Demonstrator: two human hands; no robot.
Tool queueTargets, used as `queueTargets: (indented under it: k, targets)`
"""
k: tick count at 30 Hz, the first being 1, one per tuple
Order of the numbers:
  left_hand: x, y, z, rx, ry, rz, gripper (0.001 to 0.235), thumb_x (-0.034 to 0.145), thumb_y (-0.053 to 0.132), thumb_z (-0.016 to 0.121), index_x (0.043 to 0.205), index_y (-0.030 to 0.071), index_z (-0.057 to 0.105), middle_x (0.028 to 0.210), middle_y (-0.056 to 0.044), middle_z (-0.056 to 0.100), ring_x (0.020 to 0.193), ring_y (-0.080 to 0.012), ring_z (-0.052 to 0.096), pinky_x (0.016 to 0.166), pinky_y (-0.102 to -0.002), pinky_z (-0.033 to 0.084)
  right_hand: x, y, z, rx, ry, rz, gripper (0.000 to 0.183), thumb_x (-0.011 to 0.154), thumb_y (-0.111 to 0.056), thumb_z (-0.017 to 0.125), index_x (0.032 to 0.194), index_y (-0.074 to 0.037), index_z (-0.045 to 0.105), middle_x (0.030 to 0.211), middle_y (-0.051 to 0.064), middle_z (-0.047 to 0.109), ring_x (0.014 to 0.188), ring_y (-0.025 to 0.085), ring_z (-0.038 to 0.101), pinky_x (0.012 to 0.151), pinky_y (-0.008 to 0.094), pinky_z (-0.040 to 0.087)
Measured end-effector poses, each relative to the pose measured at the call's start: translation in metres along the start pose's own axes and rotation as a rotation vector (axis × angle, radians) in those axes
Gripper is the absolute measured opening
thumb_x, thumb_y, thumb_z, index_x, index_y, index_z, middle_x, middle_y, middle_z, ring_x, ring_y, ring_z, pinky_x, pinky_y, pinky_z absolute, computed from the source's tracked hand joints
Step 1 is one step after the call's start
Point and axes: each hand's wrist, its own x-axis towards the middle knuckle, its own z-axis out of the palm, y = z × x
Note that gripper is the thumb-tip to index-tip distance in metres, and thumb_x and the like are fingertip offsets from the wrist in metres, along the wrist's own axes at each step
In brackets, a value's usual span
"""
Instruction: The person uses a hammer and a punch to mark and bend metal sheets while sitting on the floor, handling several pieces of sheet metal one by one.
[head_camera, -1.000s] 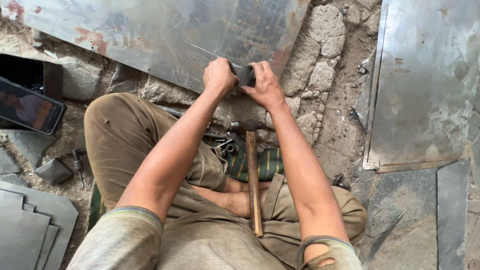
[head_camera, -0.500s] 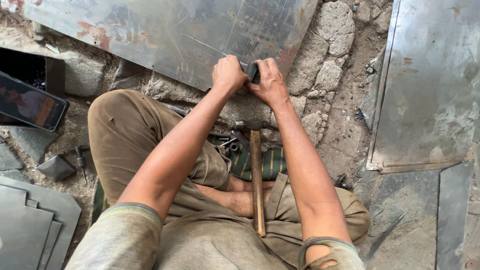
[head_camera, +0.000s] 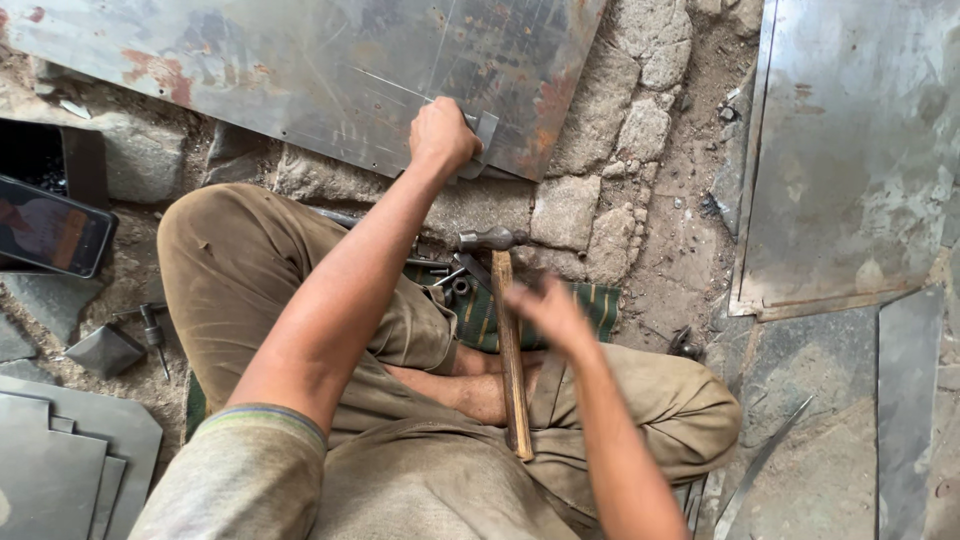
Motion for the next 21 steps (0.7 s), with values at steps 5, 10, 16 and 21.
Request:
queueTargets:
  k: [5, 10, 16, 21]
  targets:
    - [-0.004, 0.0, 0.0, 0.014, 0.013, 0.017, 0.043, 0.067, 0.021, 0.095, 0.099, -0.001, 0.076, 0.109, -0.022, 0.074, 0.108, -0.0348, 0.072, 0.093, -0.041, 0.058, -0.044, 0.031, 0.05, 0.739, -0.174, 0.003, 0.091, 0.09, -0.046, 0.079, 0.157, 0.0, 0.037, 0.087, 0.011, 0.061, 0.063, 0.019, 0.059, 0.051, 0.035, 0.051]
    - [-0.004, 0.003, -0.003, -0.027, 0.003, -0.032, 0.041, 0.065, 0.018, 0.095, 0.096, 0.0, 0.077, 0.108, -0.021, 0.073, 0.107, -0.034, 0.071, 0.091, -0.041, 0.058, -0.055, -0.021, -0.006, 0.045, 0.291, -0.242, 0.076, 0.103, -0.036, 0.056, 0.164, -0.014, 0.017, 0.078, 0.007, 0.068, 0.056, 0.018, 0.066, 0.047, 0.035, 0.06]
    - [-0.003, 0.005, -0.003, -0.007, -0.031, -0.036, 0.032, 0.07, 0.017, 0.092, 0.094, 0.002, 0.078, 0.107, -0.02, 0.076, 0.106, -0.0308, 0.074, 0.092, -0.04, 0.059, 0.008, -0.076, -0.026, -0.065, 0.647, -0.84, 0.063, 0.117, -0.023, 0.047, 0.167, -0.018, 0.011, 0.147, 0.032, 0.06, 0.072, 0.021, 0.075, 0.061, 0.038, 0.07]
    - [-0.003, 0.006, 0.001, 0.002, -0.004, -0.048, 0.035, 0.069, 0.018, 0.094, 0.096, 0.003, 0.078, 0.107, -0.019, 0.075, 0.106, -0.0318, 0.072, 0.09, -0.041, 0.057, 0.059, -0.074, -0.016, -0.094, 0.451, -0.592, 0.066, 0.111, -0.03, 0.051, 0.165, -0.027, 0.013, 0.132, 0.026, 0.067, 0.067, 0.024, 0.075, 0.064, 0.044, 0.067]
